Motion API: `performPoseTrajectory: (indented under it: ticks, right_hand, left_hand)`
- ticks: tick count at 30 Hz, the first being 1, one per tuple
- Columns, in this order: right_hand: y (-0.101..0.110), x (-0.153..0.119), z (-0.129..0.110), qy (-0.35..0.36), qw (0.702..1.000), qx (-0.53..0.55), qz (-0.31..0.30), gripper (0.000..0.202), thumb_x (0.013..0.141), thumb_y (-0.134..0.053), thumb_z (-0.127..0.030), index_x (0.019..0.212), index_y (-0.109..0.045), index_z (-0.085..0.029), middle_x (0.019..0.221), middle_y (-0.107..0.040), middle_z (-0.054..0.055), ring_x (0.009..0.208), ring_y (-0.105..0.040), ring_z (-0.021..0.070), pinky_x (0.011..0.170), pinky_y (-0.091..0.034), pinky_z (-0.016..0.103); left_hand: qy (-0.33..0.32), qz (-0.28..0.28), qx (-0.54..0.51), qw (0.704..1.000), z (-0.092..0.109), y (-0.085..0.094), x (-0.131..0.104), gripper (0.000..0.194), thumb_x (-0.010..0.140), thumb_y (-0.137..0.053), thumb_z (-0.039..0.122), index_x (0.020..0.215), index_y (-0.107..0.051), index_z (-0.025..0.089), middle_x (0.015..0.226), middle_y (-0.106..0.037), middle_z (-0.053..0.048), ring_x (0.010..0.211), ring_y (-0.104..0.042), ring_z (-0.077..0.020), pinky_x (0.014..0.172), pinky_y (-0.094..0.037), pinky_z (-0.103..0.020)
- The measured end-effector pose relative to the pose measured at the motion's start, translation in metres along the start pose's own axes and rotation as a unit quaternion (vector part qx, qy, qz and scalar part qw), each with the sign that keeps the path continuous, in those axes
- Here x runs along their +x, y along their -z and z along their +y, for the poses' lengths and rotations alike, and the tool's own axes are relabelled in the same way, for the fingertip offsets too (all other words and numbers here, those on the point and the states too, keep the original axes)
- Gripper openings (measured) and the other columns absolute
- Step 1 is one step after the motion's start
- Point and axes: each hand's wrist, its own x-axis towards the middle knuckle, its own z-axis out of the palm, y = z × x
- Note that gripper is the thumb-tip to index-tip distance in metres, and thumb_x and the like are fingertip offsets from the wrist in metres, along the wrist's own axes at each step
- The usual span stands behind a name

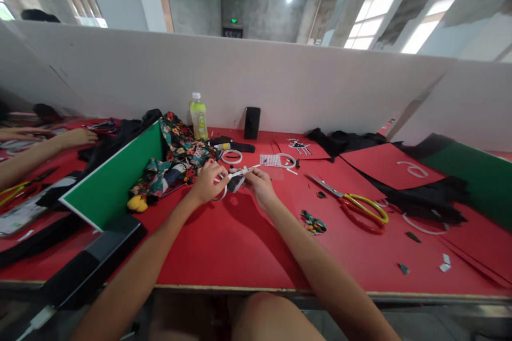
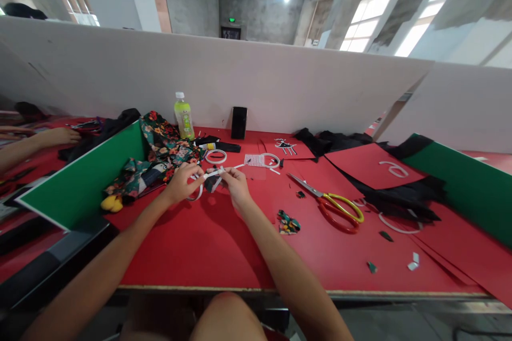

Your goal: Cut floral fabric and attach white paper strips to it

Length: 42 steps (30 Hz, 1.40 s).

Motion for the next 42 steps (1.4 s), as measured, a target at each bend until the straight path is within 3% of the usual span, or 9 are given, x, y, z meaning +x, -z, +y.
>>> performPoseTrajectory:
  ticks: [8, 14, 24, 29, 35, 42]
  right_hand:
    - [-0.003, -0.003, -0.004, 0.0, 1.0, -0.013, 0.005, 0.029, 0.056, -0.076, -0.038, 0.058, -0.055, -0.019, 0.058, -0.06, -0.003, 0.053, -0.054, 0.0103, 0.059, -0.044, 0.025]
    - [-0.004, -0.002, -0.003, -0.004, 1.0, -0.014, 0.002, 0.029, 0.052, -0.079, -0.038, 0.058, -0.058, -0.018, 0.06, -0.06, -0.003, 0.057, -0.055, 0.0105, 0.062, -0.046, 0.026]
    - [-0.003, -0.002, -0.001, -0.008, 1.0, -0.023, -0.002, 0.027, 0.054, -0.078, -0.036, 0.058, -0.058, -0.018, 0.06, -0.061, -0.002, 0.058, -0.058, 0.0121, 0.062, -0.047, 0.027]
    - [-0.003, -0.002, 0.0, 0.01, 0.999, -0.043, -0.006, 0.026, 0.054, -0.077, -0.031, 0.07, -0.061, -0.019, 0.061, -0.064, -0.003, 0.057, -0.059, 0.0112, 0.064, -0.047, 0.026]
    - [-0.005, -0.001, 0.001, 0.04, 0.996, -0.076, -0.038, 0.028, 0.058, -0.076, -0.031, 0.079, -0.061, -0.019, 0.064, -0.067, -0.002, 0.058, -0.061, 0.0127, 0.064, -0.048, 0.027]
    - [-0.005, -0.002, -0.002, 0.04, 0.995, -0.066, -0.057, 0.022, 0.059, -0.075, -0.026, 0.077, -0.065, -0.02, 0.069, -0.069, 0.0, 0.063, -0.063, 0.0135, 0.066, -0.048, 0.027]
  left_hand:
    - [0.001, 0.009, 0.0, 1.0, 0.002, 0.001, 0.0, 0.019, 0.081, -0.048, 0.028, 0.064, -0.051, 0.02, 0.077, -0.062, -0.003, 0.084, -0.051, -0.022, 0.079, -0.034, -0.035]
    - [0.003, 0.015, -0.022, 1.0, 0.003, 0.005, 0.001, 0.019, 0.079, -0.048, 0.025, 0.06, -0.047, 0.02, 0.068, -0.061, -0.001, 0.075, -0.052, -0.019, 0.073, -0.035, -0.032]
    - [0.0, 0.014, 0.005, 1.0, 0.006, 0.004, -0.001, 0.016, 0.079, -0.049, 0.025, 0.064, -0.052, 0.02, 0.071, -0.064, -0.001, 0.078, -0.053, -0.0202, 0.073, -0.033, -0.033]
    - [-0.01, 0.009, 0.035, 0.999, 0.006, 0.002, -0.002, 0.012, 0.079, -0.049, 0.025, 0.07, -0.055, 0.02, 0.076, -0.065, -0.002, 0.08, -0.053, -0.0217, 0.074, -0.032, -0.035]
    - [-0.029, -0.012, 0.09, 0.995, 0.004, -0.002, -0.003, 0.015, 0.081, -0.048, 0.026, 0.07, -0.056, 0.02, 0.072, -0.062, -0.004, 0.081, -0.053, -0.0229, 0.071, -0.032, -0.033]
    - [-0.041, -0.034, 0.085, 0.995, 0.006, -0.006, -0.004, 0.014, 0.08, -0.052, 0.028, 0.071, -0.058, 0.02, 0.075, -0.065, -0.004, 0.08, -0.053, -0.0233, 0.07, -0.032, -0.034]
